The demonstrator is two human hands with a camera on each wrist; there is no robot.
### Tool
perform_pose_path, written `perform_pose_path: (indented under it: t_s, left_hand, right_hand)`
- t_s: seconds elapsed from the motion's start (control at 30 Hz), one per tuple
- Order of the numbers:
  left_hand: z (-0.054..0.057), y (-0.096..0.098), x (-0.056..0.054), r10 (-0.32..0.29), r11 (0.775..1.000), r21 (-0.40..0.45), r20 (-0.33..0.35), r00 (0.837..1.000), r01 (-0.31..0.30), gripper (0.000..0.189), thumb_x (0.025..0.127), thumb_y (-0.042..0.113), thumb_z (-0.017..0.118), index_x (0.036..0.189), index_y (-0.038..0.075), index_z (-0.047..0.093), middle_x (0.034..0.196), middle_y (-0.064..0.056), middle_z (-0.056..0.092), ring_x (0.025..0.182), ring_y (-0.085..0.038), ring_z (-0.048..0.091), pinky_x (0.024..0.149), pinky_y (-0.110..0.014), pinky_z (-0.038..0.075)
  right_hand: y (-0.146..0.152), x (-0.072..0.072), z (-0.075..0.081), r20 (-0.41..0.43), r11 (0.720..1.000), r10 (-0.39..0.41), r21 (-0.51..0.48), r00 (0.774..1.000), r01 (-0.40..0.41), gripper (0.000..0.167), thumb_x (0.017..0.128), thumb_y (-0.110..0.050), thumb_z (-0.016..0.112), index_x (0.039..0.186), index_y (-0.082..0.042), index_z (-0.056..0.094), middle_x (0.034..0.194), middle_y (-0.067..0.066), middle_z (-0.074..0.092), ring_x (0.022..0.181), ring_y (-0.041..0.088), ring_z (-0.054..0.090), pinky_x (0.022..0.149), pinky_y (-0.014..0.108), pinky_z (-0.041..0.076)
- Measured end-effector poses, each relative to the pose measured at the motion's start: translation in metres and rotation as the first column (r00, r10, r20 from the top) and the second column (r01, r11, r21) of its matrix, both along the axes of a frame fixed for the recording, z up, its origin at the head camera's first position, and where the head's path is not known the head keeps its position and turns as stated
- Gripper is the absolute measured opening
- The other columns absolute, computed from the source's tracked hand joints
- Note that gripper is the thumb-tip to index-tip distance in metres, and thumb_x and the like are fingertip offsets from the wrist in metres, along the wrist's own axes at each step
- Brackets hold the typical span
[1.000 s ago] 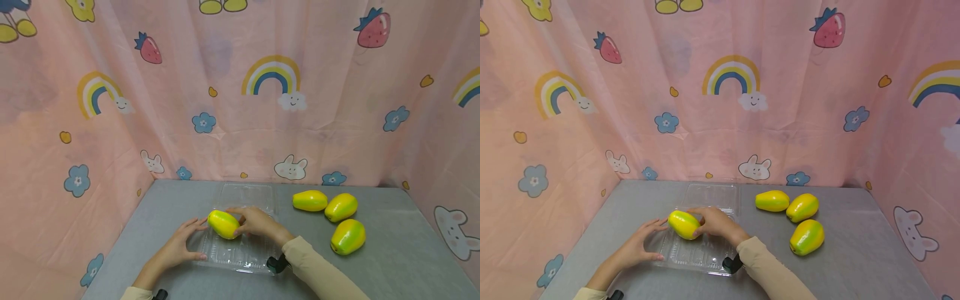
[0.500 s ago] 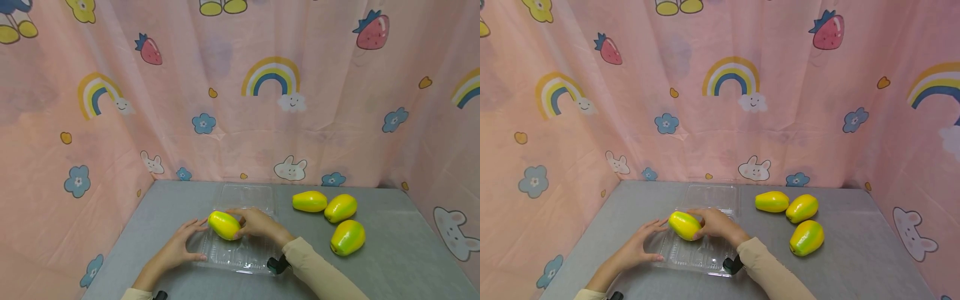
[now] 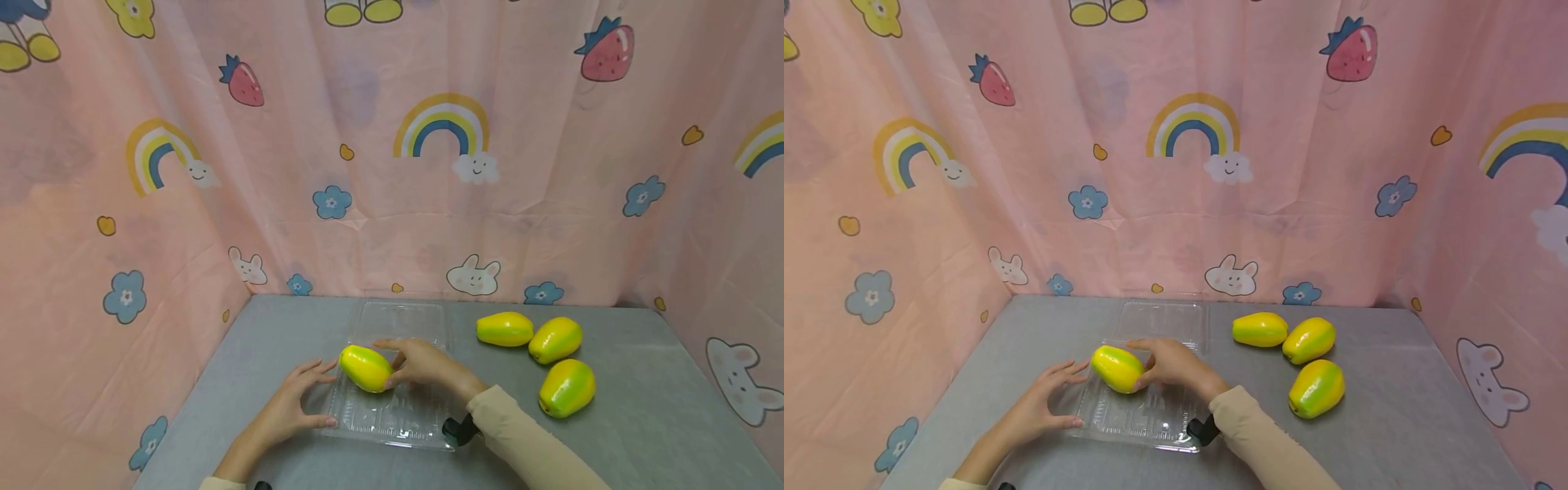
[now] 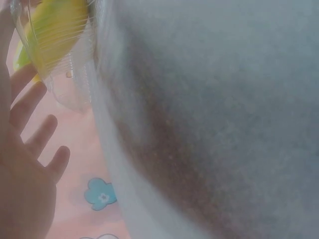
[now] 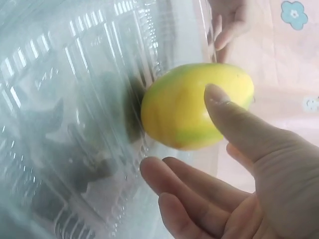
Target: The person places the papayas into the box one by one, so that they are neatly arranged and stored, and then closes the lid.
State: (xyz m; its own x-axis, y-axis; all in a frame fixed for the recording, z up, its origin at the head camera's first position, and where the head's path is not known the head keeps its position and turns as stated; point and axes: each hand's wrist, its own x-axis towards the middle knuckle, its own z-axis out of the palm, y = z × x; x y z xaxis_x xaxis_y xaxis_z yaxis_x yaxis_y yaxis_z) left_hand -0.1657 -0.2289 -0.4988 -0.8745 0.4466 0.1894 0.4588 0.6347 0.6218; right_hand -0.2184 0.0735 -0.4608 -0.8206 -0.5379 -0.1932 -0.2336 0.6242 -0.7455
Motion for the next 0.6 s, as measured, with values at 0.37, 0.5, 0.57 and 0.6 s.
perform_pose_path:
  t_s: [0.37,0.5,0.57,0.6]
  left_hand:
    - [0.000,-0.001,0.002,0.002,1.000,0.014,-0.018,1.000,-0.002,0.068,0.065,0.038,0.090,0.126,0.017,0.066,0.151,-0.002,0.051,0.144,-0.037,0.038,0.108,-0.070,0.035]
    - [0.000,0.000,0.003,0.000,1.000,0.003,-0.001,1.000,0.000,0.068,0.067,0.039,0.089,0.127,0.018,0.066,0.152,-0.001,0.051,0.145,-0.037,0.037,0.108,-0.070,0.035]
    - [0.001,0.000,0.003,-0.002,1.000,-0.004,0.005,1.000,0.002,0.068,0.068,0.039,0.089,0.128,0.018,0.065,0.152,-0.001,0.050,0.145,-0.037,0.037,0.108,-0.071,0.035]
    - [0.001,-0.001,0.003,-0.002,1.000,-0.006,0.008,1.000,0.002,0.068,0.068,0.038,0.089,0.128,0.018,0.065,0.152,-0.001,0.050,0.145,-0.038,0.036,0.108,-0.071,0.035]
  right_hand:
    - [0.016,0.004,0.011,-0.046,0.999,0.037,0.037,0.998,-0.035,0.077,0.080,-0.028,0.082,0.148,-0.023,0.046,0.121,0.019,0.070,0.088,0.025,0.072,0.081,0.042,0.060]
    - [0.024,0.006,0.014,-0.049,0.999,0.025,0.030,0.998,-0.024,0.076,0.081,-0.030,0.082,0.148,-0.025,0.046,0.122,0.018,0.070,0.097,0.027,0.071,0.080,0.041,0.061]
    - [0.029,0.006,0.015,-0.040,1.000,0.003,0.019,0.999,-0.002,0.075,0.080,-0.030,0.082,0.147,-0.027,0.047,0.122,0.018,0.069,0.094,0.026,0.071,0.075,0.038,0.061]
    - [0.031,0.006,0.015,-0.048,1.000,-0.005,0.021,0.999,0.006,0.075,0.080,-0.031,0.082,0.147,-0.028,0.048,0.121,0.017,0.070,0.093,0.025,0.071,0.073,0.036,0.061]
